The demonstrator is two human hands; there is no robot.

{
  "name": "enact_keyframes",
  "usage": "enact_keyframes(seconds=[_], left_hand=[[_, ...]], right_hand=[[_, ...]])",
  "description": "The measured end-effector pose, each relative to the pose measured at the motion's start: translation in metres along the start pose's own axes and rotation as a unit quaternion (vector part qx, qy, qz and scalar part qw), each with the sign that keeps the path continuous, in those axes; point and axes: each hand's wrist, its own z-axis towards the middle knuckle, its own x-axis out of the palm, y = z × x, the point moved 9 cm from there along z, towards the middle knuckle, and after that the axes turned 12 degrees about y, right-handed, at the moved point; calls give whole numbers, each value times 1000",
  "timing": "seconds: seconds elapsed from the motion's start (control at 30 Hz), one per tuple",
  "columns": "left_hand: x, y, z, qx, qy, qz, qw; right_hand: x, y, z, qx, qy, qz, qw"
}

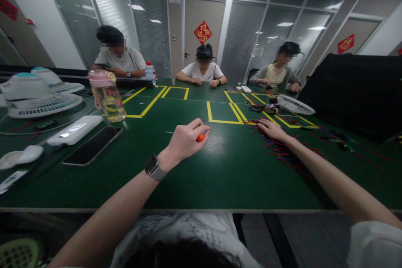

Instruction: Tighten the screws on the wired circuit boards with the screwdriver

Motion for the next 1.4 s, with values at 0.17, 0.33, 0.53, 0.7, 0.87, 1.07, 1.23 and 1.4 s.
enact_keyframes(seconds=[0.17, 0.33, 0.53, 0.7, 0.87, 1.07, 1.23, 1.4], left_hand=[[0, 0, 0, 1, -3, 5, 1000], [1, 0, 0, 0, 0, 1, 1000], [2, 1, 0, -4, 8, -3, 1000], [3, 1, 0, -1, 11, -5, 1000], [1, 0, 0, -2, 5, -2, 1000], [1, -1, 0, 1, 6, 1, 1000], [0, -1, 0, 4, -2, 7, 1000], [0, -1, 0, 5, -1, 4, 1000]], right_hand=[[-2, 1, 1, -21, -7, 13, 1000], [-6, -3, -5, 0, -31, 27, 999], [-24, -12, -10, 64, -78, 14, 995], [-33, -12, 5, 75, -66, -11, 995], [-18, 0, 23, 35, -8, -49, 998], [-7, 6, 32, 8, 36, -88, 995], [-10, 5, 39, 9, 53, -107, 993], [-12, 8, 44, 25, 52, -112, 992]])
